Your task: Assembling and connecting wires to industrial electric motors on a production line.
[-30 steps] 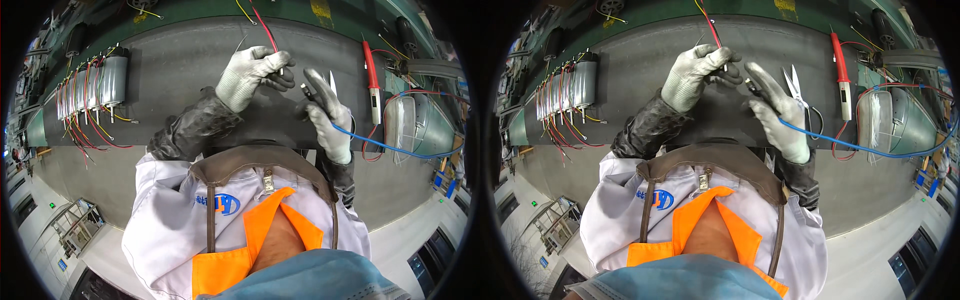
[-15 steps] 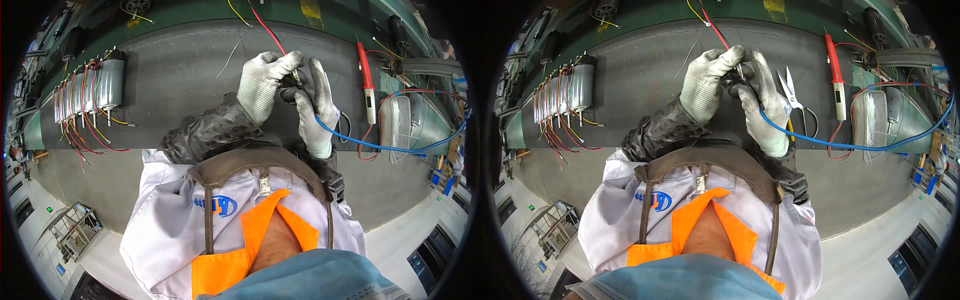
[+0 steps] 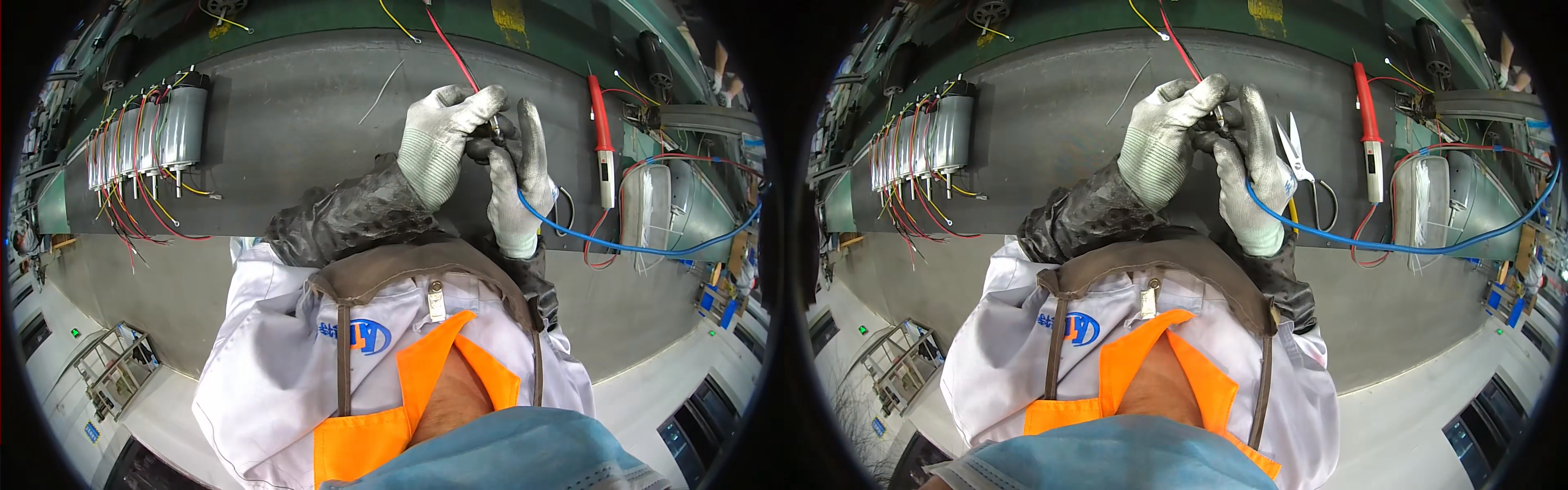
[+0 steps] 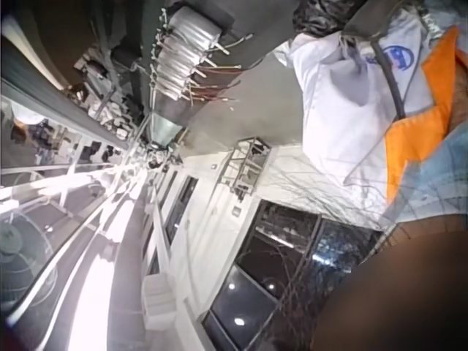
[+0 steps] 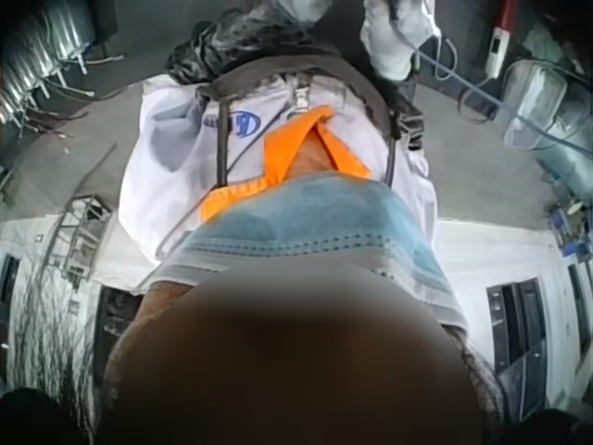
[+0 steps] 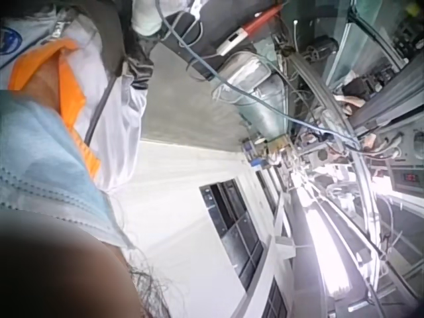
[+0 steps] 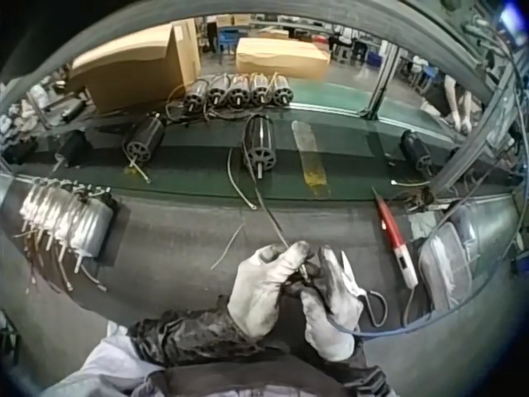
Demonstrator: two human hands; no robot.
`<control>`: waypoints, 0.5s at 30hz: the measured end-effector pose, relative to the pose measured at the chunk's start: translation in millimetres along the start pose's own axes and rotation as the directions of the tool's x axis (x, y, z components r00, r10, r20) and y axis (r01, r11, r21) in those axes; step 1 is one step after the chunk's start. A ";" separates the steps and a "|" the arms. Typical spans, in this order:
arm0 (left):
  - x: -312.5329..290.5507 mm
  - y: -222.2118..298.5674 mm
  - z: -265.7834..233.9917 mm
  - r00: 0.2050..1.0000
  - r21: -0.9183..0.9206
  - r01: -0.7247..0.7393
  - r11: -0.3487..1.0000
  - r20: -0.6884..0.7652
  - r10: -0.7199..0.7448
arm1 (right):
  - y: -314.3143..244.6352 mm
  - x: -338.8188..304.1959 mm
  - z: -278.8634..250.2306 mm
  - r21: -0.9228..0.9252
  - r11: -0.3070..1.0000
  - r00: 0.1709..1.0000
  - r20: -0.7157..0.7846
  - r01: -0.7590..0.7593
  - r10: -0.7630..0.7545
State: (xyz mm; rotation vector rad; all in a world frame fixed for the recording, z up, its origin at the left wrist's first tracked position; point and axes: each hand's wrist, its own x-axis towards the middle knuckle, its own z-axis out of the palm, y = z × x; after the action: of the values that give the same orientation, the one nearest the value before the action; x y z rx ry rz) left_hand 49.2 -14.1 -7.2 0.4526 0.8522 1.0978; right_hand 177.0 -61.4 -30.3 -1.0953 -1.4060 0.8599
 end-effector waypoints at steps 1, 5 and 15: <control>-0.7 -1.7 1.6 1.000 -0.014 -0.003 1.000 -0.014 0.003 | -5.9 2.7 0.2 -0.105 0.994 1.000 0.001 -0.008 0.008; 4.4 -14.4 0.0 0.999 -0.078 -0.047 0.996 -0.015 0.046 | -12.2 9.0 3.5 -0.327 0.945 1.000 -0.005 0.004 -0.006; 31.2 -21.0 -56.1 0.985 -0.170 -0.030 0.985 0.161 0.058 | 7.1 47.6 -80.3 -0.744 0.553 0.926 0.332 0.375 -0.181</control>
State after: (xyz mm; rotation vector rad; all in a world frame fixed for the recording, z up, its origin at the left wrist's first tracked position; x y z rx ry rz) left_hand 23.4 0.9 -67.8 0.4173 0.6011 1.1452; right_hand 258.9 -20.2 -11.2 -1.3903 -2.1970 0.0435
